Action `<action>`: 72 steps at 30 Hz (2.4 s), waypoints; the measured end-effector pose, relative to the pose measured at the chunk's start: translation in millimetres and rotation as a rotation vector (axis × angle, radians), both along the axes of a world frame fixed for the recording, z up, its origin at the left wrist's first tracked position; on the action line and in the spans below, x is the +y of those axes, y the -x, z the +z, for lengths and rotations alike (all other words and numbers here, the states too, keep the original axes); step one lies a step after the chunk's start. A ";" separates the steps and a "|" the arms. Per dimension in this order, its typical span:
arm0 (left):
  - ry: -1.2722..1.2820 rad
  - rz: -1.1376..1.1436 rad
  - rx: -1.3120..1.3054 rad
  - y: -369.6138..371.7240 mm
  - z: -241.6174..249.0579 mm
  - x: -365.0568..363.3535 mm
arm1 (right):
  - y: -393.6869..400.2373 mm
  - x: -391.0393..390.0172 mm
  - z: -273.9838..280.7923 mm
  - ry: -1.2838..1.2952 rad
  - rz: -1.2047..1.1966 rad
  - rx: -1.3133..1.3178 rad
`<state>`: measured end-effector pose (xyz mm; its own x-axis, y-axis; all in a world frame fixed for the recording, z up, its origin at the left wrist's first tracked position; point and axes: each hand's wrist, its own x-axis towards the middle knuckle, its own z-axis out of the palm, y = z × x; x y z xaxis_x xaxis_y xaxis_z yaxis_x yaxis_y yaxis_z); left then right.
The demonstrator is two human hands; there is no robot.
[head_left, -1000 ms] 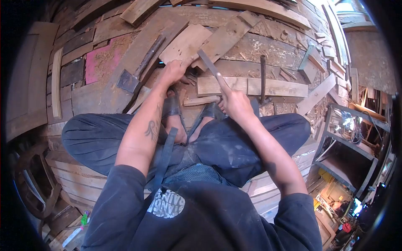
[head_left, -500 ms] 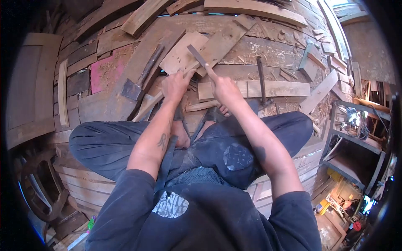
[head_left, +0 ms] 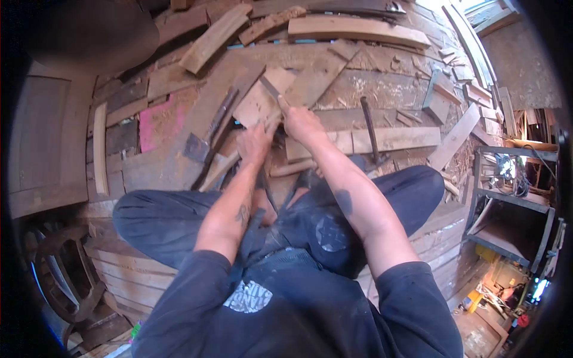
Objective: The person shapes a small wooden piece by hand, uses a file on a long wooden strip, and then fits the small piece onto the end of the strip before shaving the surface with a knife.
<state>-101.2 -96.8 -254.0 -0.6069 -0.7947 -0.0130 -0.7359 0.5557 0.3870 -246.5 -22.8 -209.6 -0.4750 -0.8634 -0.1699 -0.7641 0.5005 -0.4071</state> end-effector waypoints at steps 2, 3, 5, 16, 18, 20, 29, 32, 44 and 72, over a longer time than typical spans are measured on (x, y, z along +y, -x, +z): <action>-0.098 -0.003 0.003 -0.1 12.6 0.0 | -0.9 16.6 9.9 -0.008 0.021 0.025; -0.142 -0.011 0.026 3.3 17.0 -3.8 | -1.9 34.6 14.1 -0.026 0.041 0.037; -0.247 -0.030 0.045 0.6 14.9 -11.5 | -9.8 72.0 33.5 -0.119 0.019 0.002; -0.608 -0.246 0.067 5.7 5.9 -41.4 | -24.5 124.6 48.1 -0.184 -0.025 -0.132; -0.568 -0.213 0.043 7.1 2.3 -39.6 | -21.2 107.3 41.2 -0.145 -0.005 -0.147; -0.568 -0.184 0.027 6.8 2.7 -39.4 | -15.4 74.5 26.2 -0.050 0.010 -0.132; -0.811 -0.272 0.015 7.8 -7.9 -59.5 | -9.9 97.6 27.7 -0.170 0.032 -0.167; -0.944 -0.262 0.085 9.2 -27.1 -64.7 | -6.7 134.8 37.3 -0.131 0.022 -0.247; -0.384 -0.174 -0.031 7.1 8.6 -25.4 | -0.7 56.6 17.3 -0.098 0.056 -0.020; -0.838 -0.277 -0.015 10.1 -10.7 -61.9 | -4.1 130.3 39.4 -0.172 0.026 -0.227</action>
<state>-111.3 -158.7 -264.7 -0.7713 -0.3445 -0.5353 -0.6253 0.2525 0.7385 -242.3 107.5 -170.2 -0.3864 -0.8241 -0.4142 -0.6762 0.5585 -0.4804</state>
